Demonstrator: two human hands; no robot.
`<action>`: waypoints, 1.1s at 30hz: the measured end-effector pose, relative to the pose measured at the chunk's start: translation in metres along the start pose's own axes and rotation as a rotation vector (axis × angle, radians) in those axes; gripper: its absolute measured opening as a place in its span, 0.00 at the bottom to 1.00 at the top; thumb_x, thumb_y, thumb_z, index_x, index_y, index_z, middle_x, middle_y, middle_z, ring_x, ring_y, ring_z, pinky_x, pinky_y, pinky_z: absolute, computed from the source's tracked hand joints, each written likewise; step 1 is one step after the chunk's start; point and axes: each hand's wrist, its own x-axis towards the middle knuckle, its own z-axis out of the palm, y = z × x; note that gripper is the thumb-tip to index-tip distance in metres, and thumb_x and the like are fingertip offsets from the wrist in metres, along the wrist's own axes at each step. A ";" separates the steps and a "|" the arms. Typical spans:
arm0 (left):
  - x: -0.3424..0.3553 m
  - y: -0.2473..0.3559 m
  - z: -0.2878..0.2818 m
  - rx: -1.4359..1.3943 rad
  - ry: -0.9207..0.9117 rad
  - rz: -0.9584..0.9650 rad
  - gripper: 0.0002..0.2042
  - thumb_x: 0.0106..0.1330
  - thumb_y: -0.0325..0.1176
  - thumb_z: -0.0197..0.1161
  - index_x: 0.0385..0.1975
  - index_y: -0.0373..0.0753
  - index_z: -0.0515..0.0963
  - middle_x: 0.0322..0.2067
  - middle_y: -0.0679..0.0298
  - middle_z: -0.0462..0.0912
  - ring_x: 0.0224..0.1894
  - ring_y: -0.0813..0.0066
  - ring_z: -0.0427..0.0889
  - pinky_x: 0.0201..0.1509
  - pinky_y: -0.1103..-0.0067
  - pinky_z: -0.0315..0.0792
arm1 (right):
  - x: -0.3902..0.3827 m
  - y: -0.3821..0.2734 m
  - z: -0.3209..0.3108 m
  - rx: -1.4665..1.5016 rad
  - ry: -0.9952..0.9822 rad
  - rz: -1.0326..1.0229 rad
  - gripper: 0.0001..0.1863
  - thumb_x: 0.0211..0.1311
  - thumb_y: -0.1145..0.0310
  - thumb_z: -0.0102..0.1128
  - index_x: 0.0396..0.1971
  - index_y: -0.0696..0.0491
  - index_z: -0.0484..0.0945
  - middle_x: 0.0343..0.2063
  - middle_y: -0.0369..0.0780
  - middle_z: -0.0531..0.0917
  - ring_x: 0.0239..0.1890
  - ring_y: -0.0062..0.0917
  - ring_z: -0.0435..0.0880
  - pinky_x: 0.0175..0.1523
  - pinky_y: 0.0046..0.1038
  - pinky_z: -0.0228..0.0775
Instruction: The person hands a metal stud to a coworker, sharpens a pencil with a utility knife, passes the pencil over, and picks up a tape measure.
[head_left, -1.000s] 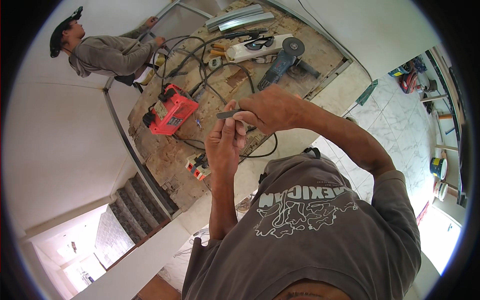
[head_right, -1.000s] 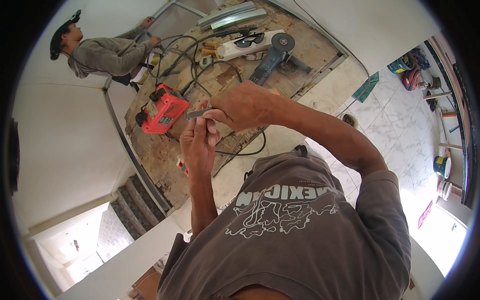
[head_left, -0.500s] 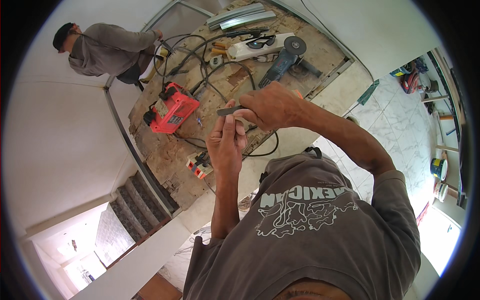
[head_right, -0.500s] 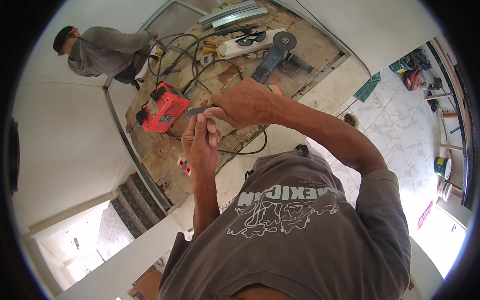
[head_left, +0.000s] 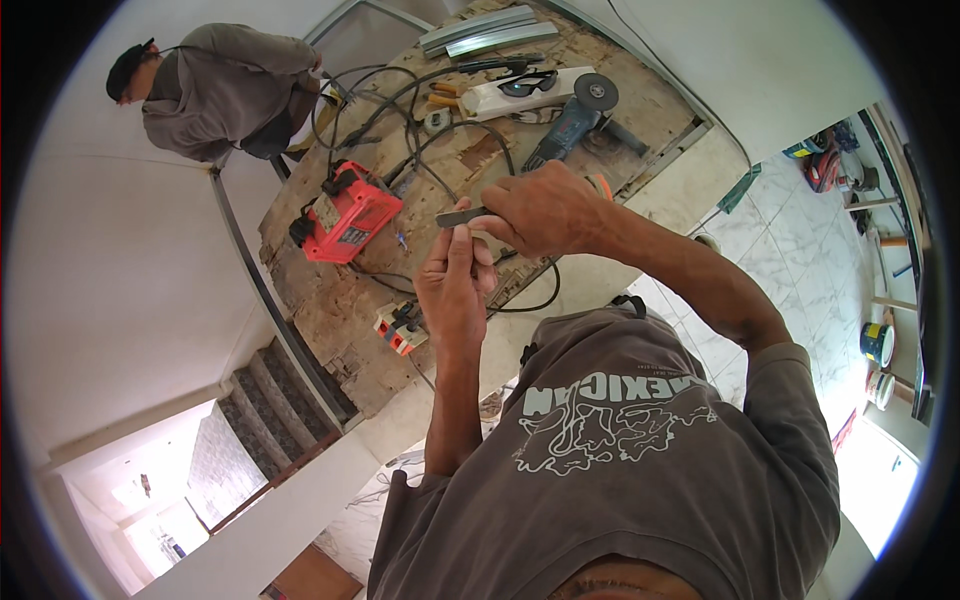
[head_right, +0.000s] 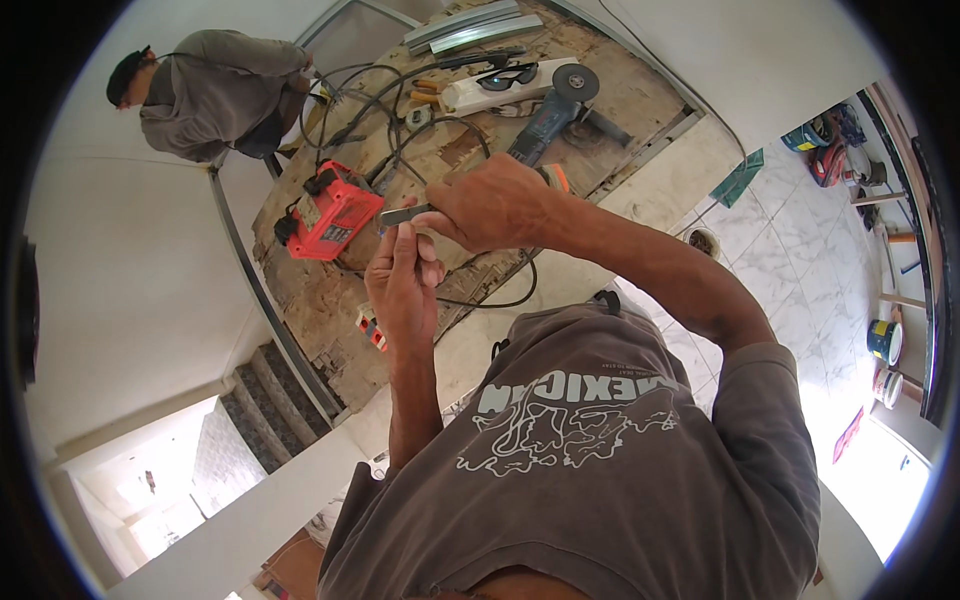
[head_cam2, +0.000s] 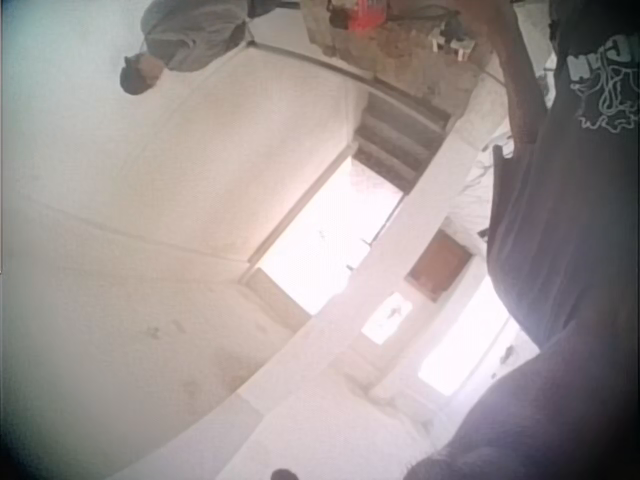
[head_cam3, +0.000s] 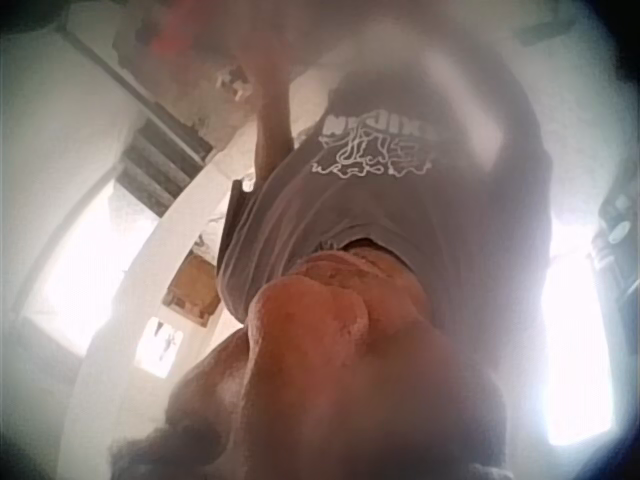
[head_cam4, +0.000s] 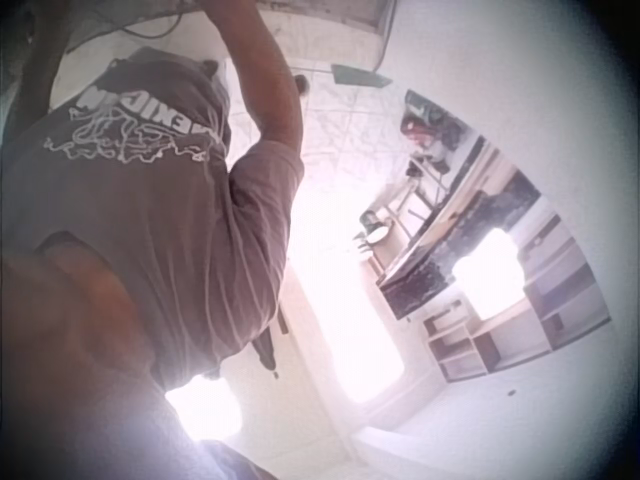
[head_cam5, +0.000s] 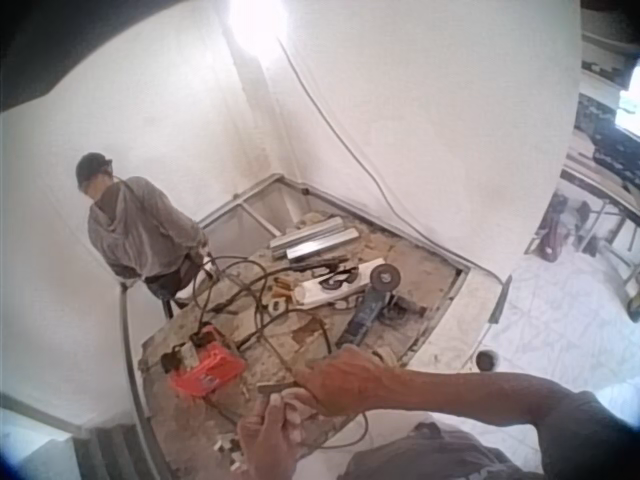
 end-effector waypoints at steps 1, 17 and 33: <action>0.000 0.000 -0.001 0.012 -0.002 0.007 0.16 0.73 0.34 0.51 0.55 0.32 0.71 0.22 0.71 0.73 0.19 0.88 0.66 0.25 0.86 0.64 | 0.000 0.000 0.000 0.001 -0.001 -0.002 0.27 0.68 0.46 0.42 0.28 0.55 0.76 0.17 0.43 0.78 0.19 0.41 0.80 0.24 0.39 0.69; 0.003 0.001 -0.008 -0.289 -0.189 -0.062 0.20 0.75 0.32 0.44 0.62 0.27 0.61 0.27 0.71 0.69 0.24 0.88 0.63 0.30 0.86 0.62 | -0.003 -0.013 -0.013 0.234 -0.102 0.121 0.24 0.68 0.51 0.45 0.24 0.56 0.75 0.16 0.46 0.78 0.22 0.43 0.80 0.29 0.41 0.70; 0.002 0.001 -0.008 -0.234 -0.233 -0.063 0.20 0.76 0.36 0.43 0.60 0.28 0.63 0.22 0.75 0.60 0.20 0.88 0.59 0.29 0.85 0.59 | 0.000 -0.013 -0.025 0.247 -0.213 0.081 0.22 0.69 0.52 0.44 0.48 0.53 0.77 0.17 0.46 0.79 0.23 0.42 0.80 0.31 0.39 0.70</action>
